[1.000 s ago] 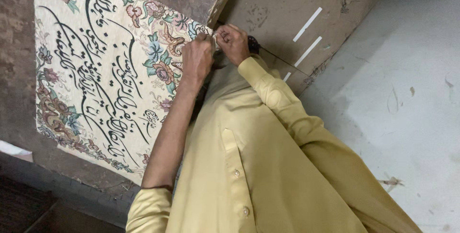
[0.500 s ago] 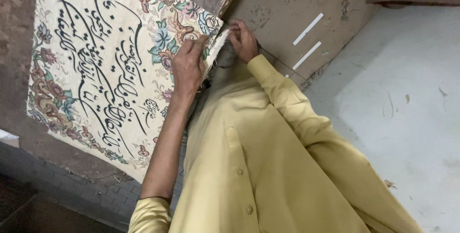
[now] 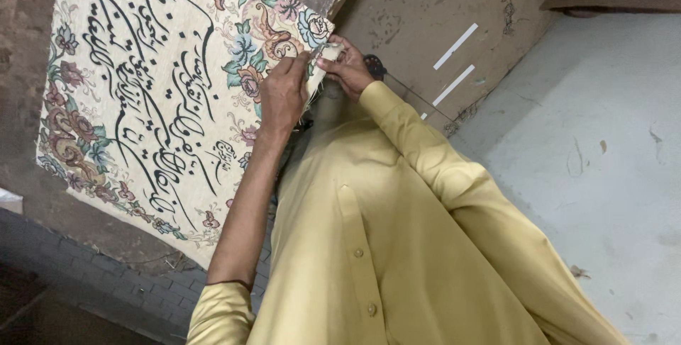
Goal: The person works on an embroidered calligraphy panel laid on a workbench, pulling and trimming loose threads from its edges by hand and smoothing the panel flat with their palms. They then set the panel aside, place a cardboard sheet on the bench, and spread white adhesive across it with a brush.
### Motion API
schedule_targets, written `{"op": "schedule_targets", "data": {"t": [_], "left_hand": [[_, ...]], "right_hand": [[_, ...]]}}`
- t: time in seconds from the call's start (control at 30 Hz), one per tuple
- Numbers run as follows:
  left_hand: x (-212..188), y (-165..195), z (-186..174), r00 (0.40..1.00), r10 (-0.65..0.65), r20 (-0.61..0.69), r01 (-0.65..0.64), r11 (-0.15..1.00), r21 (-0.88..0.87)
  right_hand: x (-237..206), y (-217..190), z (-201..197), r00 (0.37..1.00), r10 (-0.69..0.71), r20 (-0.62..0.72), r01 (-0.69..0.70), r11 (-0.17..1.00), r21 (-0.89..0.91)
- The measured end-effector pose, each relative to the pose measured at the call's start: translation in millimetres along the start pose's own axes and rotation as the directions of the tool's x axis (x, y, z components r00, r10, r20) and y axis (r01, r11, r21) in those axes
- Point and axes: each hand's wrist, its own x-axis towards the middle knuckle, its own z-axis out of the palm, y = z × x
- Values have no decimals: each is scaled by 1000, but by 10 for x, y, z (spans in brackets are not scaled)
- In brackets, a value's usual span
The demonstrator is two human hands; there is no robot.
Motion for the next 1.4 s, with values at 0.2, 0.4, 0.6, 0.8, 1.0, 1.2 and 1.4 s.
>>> {"op": "schedule_targets", "data": {"t": [0.2, 0.4, 0.6, 0.8, 1.0, 1.2, 1.4], "left_hand": [[31, 15, 10, 1000, -4, 4, 4, 1000, 25], [-14, 36, -28, 997, 47, 62, -49, 998, 36], [61, 80, 63, 973, 25, 229, -69, 980, 187], [4, 51, 99, 968, 32, 250, -82, 978, 193], [-181, -53, 46, 971, 8, 240, -51, 984, 172], [-468, -244, 110, 961, -35, 275, -20, 981, 194], [-1147, -490, -82, 922, -112, 370, 28, 974, 227]], "right_hand": [[-50, 42, 14, 984, -171, -55, 140, 921, -363], [-109, 81, -99, 918, -395, 46, 355, 762, -541], [-172, 92, -86, 874, -484, 55, 358, 560, -747], [-156, 94, -71, 831, -549, 87, 382, 449, -808], [-172, 97, -98, 867, -497, 25, 302, 486, -820], [-147, 135, -100, 863, -504, 39, 296, 440, -848], [-149, 210, -155, 833, -553, -2, 270, 410, -871]]}}
